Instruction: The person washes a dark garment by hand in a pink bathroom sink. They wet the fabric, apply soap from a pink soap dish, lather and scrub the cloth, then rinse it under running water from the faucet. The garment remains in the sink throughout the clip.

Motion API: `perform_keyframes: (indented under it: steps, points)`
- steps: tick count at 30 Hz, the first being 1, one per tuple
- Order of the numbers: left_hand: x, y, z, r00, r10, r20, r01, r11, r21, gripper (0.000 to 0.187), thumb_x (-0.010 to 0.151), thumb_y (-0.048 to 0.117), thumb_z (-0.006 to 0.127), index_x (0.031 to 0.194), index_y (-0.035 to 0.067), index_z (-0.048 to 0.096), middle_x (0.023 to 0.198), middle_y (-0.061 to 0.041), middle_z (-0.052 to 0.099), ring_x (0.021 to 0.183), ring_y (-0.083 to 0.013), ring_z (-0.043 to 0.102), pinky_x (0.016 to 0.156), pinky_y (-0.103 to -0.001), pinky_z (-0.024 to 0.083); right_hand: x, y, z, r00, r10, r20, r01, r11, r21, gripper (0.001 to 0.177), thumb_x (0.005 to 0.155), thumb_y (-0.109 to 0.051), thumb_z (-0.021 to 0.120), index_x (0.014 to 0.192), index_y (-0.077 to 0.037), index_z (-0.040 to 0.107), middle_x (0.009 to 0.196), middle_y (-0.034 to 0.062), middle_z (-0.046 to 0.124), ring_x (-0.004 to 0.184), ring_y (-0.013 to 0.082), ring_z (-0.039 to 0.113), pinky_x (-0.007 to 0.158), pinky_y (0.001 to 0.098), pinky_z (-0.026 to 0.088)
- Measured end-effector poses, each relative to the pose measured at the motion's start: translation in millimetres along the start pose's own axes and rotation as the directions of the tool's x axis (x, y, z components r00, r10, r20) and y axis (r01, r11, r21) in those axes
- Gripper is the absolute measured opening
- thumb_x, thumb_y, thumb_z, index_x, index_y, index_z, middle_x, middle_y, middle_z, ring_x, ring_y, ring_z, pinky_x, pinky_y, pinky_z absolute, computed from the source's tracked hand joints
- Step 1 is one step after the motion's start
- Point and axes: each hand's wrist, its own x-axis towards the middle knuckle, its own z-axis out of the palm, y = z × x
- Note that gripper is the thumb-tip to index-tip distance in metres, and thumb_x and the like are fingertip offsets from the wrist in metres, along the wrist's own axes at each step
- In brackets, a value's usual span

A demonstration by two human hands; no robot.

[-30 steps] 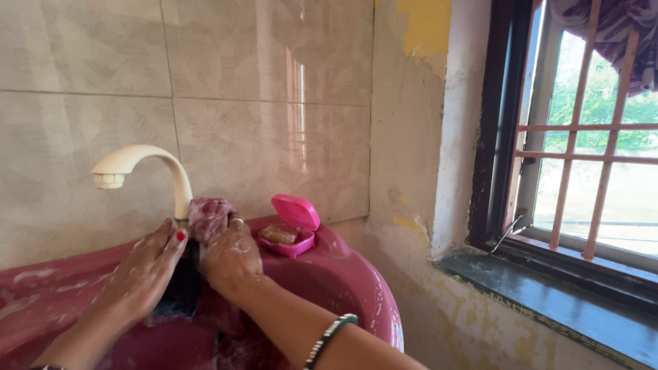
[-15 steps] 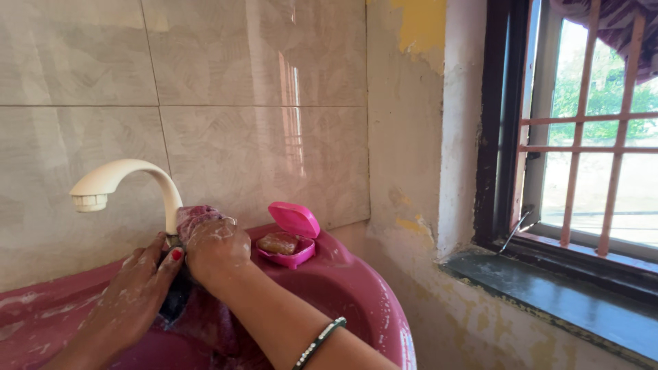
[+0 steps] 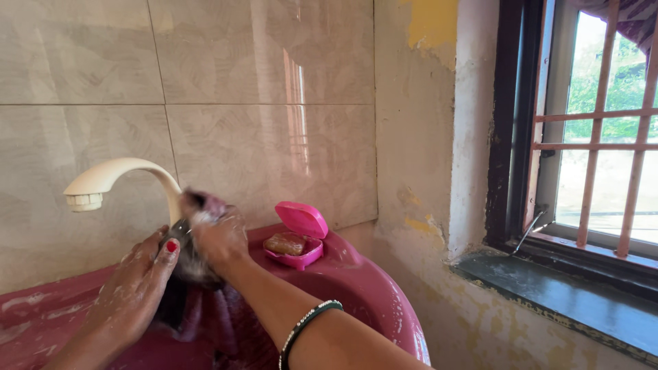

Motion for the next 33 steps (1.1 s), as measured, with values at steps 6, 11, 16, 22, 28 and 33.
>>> perform_keyframes:
  steps: [6, 11, 16, 22, 28, 33]
  points:
    - [3, -6, 0, 0.999, -0.041, -0.017, 0.040, 0.998, -0.050, 0.073, 0.099, 0.056, 0.037, 0.147, 0.003, 0.048, 0.146, -0.024, 0.052, 0.139, -0.0384, 0.046, 0.113, -0.046, 0.035, 2, 19, -13, 0.928, 0.359, 0.097, -0.370, 0.866, 0.335, 0.069, 0.094, -0.060, 0.069, 0.136, -0.006, 0.060, 0.125, 0.0152, 0.065, 0.113, 0.0238, 0.064, 0.098, 0.0401, 0.048]
    - [2, -15, 1, 0.995, 0.065, -0.077, -0.068, 0.997, -0.043, 0.071, 0.101, 0.056, 0.035, 0.141, 0.000, 0.053, 0.138, -0.025, 0.058, 0.132, -0.0408, 0.052, 0.110, -0.047, 0.039, -10, 31, -23, 0.962, -0.162, 0.219, 0.207, 0.957, -0.201, 0.059, 0.091, -0.054, 0.062, 0.124, -0.005, 0.062, 0.116, 0.0223, 0.072, 0.107, 0.0348, 0.069, 0.092, 0.0425, 0.051]
    - [4, -22, 0, 0.993, 0.090, -0.079, -0.088, 0.996, 0.028, 0.066, 0.103, 0.054, 0.038, 0.138, 0.001, 0.055, 0.133, -0.028, 0.058, 0.127, -0.0442, 0.053, 0.106, -0.049, 0.042, -11, 20, -13, 0.912, -0.327, 0.246, 0.408, 0.671, -0.619, 0.042, 0.102, -0.042, 0.054, 0.121, -0.005, 0.062, 0.115, 0.0263, 0.067, 0.108, 0.0429, 0.068, 0.097, 0.0483, 0.053]
    - [5, -27, 0, 0.993, -0.006, -0.116, 0.006, 1.000, 0.001, 0.073, 0.099, 0.053, 0.041, 0.151, 0.002, 0.042, 0.140, -0.030, 0.051, 0.128, -0.0458, 0.051, 0.104, -0.050, 0.042, -27, -7, -9, 0.835, -0.434, 0.338, 0.515, 0.402, -0.758, 0.038, 0.094, -0.032, 0.060, 0.121, -0.007, 0.070, 0.124, 0.0249, 0.067, 0.112, 0.0395, 0.068, 0.091, 0.0457, 0.057]
    - [12, -55, 3, 0.999, 0.022, -0.038, -0.021, 0.999, 0.028, 0.074, 0.101, 0.056, 0.035, 0.149, 0.001, 0.041, 0.156, -0.024, 0.040, 0.147, -0.0382, 0.036, 0.118, -0.044, 0.027, -21, -51, -20, 0.921, 0.214, 0.324, 0.202, 0.448, -0.871, 0.059, 0.082, -0.047, 0.073, 0.123, -0.005, 0.069, 0.120, 0.0181, 0.071, 0.114, 0.0327, 0.069, 0.092, 0.0448, 0.058]
    - [19, -74, 8, 0.991, 0.129, -0.015, -0.127, 0.987, 0.098, 0.070, 0.102, 0.056, 0.030, 0.143, 0.004, 0.052, 0.151, -0.021, 0.053, 0.141, -0.0364, 0.047, 0.118, -0.042, 0.034, -24, -37, -9, 0.951, -0.011, 0.310, 0.281, 0.453, -0.846, 0.043, 0.098, -0.039, 0.060, 0.127, -0.008, 0.065, 0.115, 0.0169, 0.075, 0.108, 0.0343, 0.073, 0.088, 0.0516, 0.057]
